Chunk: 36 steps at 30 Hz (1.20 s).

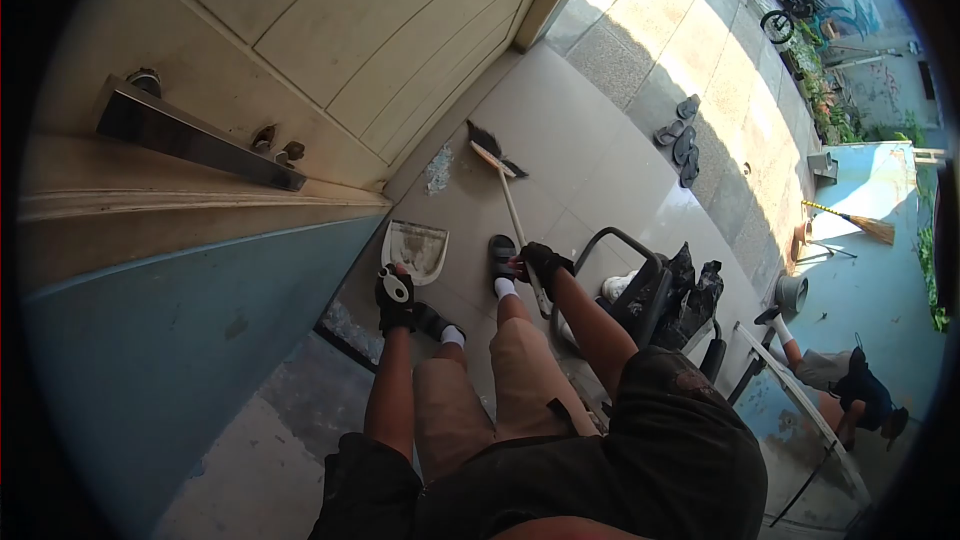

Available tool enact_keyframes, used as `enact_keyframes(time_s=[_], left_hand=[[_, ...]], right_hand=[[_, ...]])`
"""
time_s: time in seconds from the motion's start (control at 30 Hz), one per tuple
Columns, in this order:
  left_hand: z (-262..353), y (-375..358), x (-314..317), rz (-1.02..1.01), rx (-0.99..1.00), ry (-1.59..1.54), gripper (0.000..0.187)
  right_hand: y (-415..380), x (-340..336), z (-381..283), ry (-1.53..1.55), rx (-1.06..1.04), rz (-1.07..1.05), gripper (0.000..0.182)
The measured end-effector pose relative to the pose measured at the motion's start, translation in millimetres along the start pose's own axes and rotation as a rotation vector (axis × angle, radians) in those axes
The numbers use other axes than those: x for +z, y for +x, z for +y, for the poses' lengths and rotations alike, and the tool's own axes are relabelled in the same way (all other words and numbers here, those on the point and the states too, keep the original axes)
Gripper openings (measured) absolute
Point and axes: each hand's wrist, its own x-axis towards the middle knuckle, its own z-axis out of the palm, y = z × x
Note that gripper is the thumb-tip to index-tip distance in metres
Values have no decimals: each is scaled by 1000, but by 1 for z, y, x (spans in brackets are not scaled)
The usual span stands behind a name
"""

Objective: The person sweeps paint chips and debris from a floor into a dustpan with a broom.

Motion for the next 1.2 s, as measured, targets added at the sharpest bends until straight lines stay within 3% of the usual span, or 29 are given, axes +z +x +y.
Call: enact_keyframes(time_s=[0.07,0.13,0.17,0.23,0.27,0.33,0.37,0.43,0.5,0.57,0.6,0.7,0.77,0.93,1.03,1.07,1.1,1.2], left_hand=[[9,1,-4,1,8,12,33],[13,-1,-4,2,-14,-32,34],[11,0,-2,3,-17,-31,34],[5,2,2,46,15,-57,34],[4,2,1,50,12,-58,34],[4,1,0,-13,-73,-58,36],[3,0,1,-9,-74,-61,36],[0,-1,7,-1,-93,-96,35],[-5,-1,12,0,-94,-77,36],[-11,0,18,1,-95,-58,36],[-15,0,22,15,-93,-63,36],[-19,1,26,49,-101,-53,37],[-18,4,24,64,-102,-39,37],[5,2,7,31,-131,-53,36],[-24,4,17,41,-124,-70,36],[-20,2,13,40,-121,-67,36],[-13,0,9,30,-128,-95,36],[-18,-4,6,-1,-123,-143,38]], right_hand=[[30,-3,-10,109,65,-31,24],[45,-3,-23,-212,-67,6,23],[56,-3,-26,-214,-66,4,23],[77,-1,-29,-494,-143,256,14],[70,4,-37,-498,-144,254,14],[44,17,-59,-947,-96,205,24],[46,19,-59,-951,-99,205,24],[58,16,-46,-1147,-278,154,25],[66,6,-31,-1163,-285,129,26],[59,-2,-12,-868,-169,73,19],[39,-3,-6,-577,-127,43,30],[10,-1,3,-432,-38,97,45],[-5,2,4,-440,-8,97,55],[11,9,7,-578,-217,290,44],[59,1,-7,-649,-195,111,31],[88,-14,4,-984,-469,77,24],[72,-3,-11,-981,-471,78,24],[42,27,-48,-1070,-177,143,28]])
